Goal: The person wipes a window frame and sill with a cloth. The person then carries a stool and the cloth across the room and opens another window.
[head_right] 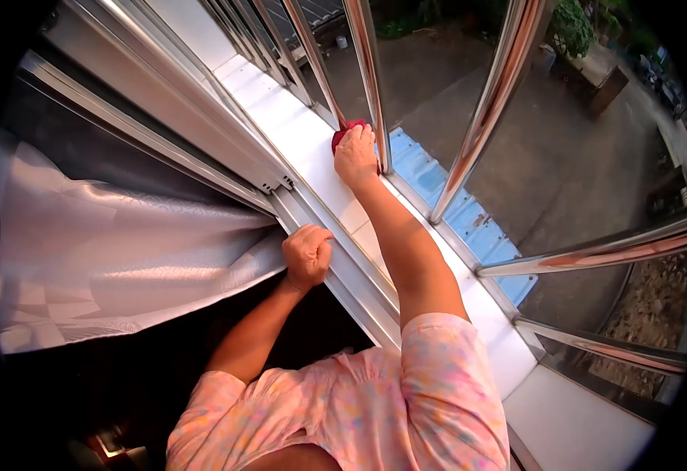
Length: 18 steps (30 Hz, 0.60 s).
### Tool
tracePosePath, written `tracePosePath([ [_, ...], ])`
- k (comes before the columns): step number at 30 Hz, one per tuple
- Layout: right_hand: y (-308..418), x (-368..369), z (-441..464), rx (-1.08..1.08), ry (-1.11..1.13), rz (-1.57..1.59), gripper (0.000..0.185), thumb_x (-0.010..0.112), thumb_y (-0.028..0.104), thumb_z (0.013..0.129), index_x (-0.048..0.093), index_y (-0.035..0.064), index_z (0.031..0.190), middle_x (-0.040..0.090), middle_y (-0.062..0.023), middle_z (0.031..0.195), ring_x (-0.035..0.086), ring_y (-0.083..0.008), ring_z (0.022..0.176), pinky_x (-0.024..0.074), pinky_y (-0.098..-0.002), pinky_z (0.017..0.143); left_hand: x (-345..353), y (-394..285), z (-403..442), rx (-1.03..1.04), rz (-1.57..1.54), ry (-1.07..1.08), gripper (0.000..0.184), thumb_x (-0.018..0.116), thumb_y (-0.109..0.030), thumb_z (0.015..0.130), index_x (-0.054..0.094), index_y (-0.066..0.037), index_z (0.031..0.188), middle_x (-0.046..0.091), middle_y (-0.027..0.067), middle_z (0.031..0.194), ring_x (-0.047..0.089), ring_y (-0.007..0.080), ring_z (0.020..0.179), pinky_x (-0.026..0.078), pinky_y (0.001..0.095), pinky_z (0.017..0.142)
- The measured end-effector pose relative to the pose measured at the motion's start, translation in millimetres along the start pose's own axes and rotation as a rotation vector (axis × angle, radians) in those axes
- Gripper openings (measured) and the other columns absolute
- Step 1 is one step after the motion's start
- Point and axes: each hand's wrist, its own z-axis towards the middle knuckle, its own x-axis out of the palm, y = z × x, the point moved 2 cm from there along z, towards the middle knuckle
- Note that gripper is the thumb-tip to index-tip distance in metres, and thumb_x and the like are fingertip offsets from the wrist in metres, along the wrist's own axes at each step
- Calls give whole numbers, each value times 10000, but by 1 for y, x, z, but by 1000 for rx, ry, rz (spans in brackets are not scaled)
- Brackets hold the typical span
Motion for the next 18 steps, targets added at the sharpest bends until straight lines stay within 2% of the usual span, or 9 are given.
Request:
tracePosePath([
  [2, -4, -21, -15, -45, 79, -50, 349, 487, 132, 832, 533, -129, 1060, 494, -221, 1087, 427, -394, 1136, 365, -441, 970, -1, 1, -1, -9, 20, 19, 68, 518, -29, 671, 579, -28, 700, 550, 105, 619, 550, 298, 579, 452, 372, 525],
  [4, -8, -47, -49, -339, 191, 87, 337, 533, 169, 830, 551, -87, 1049, 501, -190, 1091, 431, -378, 1108, 373, -428, 925, 0, 0, -1, -15, -5, 14, 77, 517, -29, 677, 587, -28, 709, 564, 105, 633, 560, 297, 592, 461, 368, 539],
  [5, -11, -44, -70, -424, 54, 191, 315, 567, 183, 821, 568, -56, 1025, 513, -159, 1075, 434, -351, 1079, 379, -408, 875, 0, 0, -1, -5, -2, 13, 84, 517, -27, 679, 593, -31, 715, 569, 103, 639, 564, 296, 598, 465, 367, 547],
  [6, -9, -65, -89, -454, 59, 321, 303, 574, 150, 820, 560, -48, 1049, 516, -145, 1103, 428, -329, 1128, 363, -408, 937, 1, 1, -2, -11, -10, 14, 84, 517, -27, 679, 593, -31, 715, 569, 103, 639, 564, 296, 598, 465, 367, 547],
  [8, -16, -73, -124, -397, 193, 590, 305, 588, 137, 819, 554, -31, 1071, 511, -135, 1146, 406, -314, 1187, 326, -420, 1010, 1, 1, -1, 14, 1, -10, 80, 517, -25, 682, 592, -31, 710, 569, 103, 638, 566, 295, 600, 466, 369, 547],
  [9, -20, -83, -135, -396, 200, 586, 305, 588, 137, 819, 554, -31, 1071, 511, -135, 1146, 406, -314, 1187, 326, -420, 1010, 1, 0, -1, 11, 5, -3, 76, 519, -23, 685, 591, -35, 705, 570, 99, 638, 566, 293, 600, 466, 370, 546],
  [11, -28, -103, -153, -267, 432, 795, 313, 610, 122, 807, 548, -20, 1079, 496, -137, 1183, 386, -305, 1224, 287, -438, 1055, 0, 0, -2, 1, 4, 1, 74, 520, -22, 685, 591, -38, 702, 570, 95, 637, 566, 292, 600, 465, 371, 546],
  [15, -35, -145, -198, -314, 410, 655, 316, 639, 103, 782, 541, -9, 1061, 493, -137, 1163, 380, -330, 1219, 303, -454, 1042, 0, 0, -1, 4, 2, -7, 69, 525, -21, 686, 589, -44, 695, 571, 90, 636, 567, 289, 601, 465, 369, 543],
  [18, -51, -157, -224, -286, 340, 436, 345, 672, 34, 730, 498, 4, 1027, 486, -150, 1122, 384, -366, 1201, 319, -422, 1034, 3, 1, -3, 3, 0, -10, 70, 525, -19, 685, 589, -44, 693, 571, 92, 634, 567, 287, 600, 465, 367, 540],
])
